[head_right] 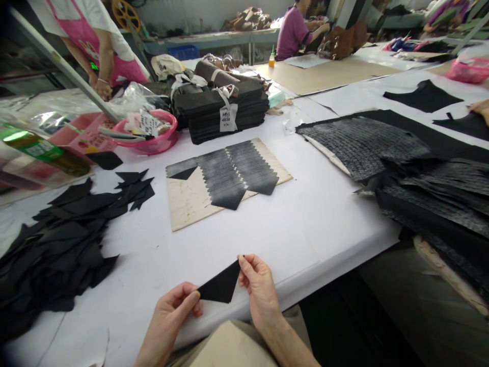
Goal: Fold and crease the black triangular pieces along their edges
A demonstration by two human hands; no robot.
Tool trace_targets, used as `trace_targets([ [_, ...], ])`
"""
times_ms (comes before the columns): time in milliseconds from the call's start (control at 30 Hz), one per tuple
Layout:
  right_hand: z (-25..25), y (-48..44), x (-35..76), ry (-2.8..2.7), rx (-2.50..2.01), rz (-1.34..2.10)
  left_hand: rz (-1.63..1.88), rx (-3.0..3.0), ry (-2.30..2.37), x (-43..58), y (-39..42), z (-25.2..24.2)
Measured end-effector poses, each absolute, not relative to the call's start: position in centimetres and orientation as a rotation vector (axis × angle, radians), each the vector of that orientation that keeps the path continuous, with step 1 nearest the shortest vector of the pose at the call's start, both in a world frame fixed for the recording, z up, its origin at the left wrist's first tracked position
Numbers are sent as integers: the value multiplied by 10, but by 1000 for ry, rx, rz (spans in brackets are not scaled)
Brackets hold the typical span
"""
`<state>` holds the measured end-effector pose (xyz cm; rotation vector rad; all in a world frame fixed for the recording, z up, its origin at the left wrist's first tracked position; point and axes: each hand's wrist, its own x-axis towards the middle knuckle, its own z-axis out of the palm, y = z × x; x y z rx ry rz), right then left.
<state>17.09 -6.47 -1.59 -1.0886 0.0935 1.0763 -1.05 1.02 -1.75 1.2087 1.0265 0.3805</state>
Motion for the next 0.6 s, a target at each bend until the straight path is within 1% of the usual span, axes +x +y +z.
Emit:
trace_targets([
  [233,-18,-66,174,146,-1096,1096,499,992,1015,2,2,-16],
  [400,-24,-66,177,94,-1083,1143,586,952,999,8,2,-16],
  [600,-25,-64,176,97,-1092,1148,606,927,1000,11,3,-15],
])
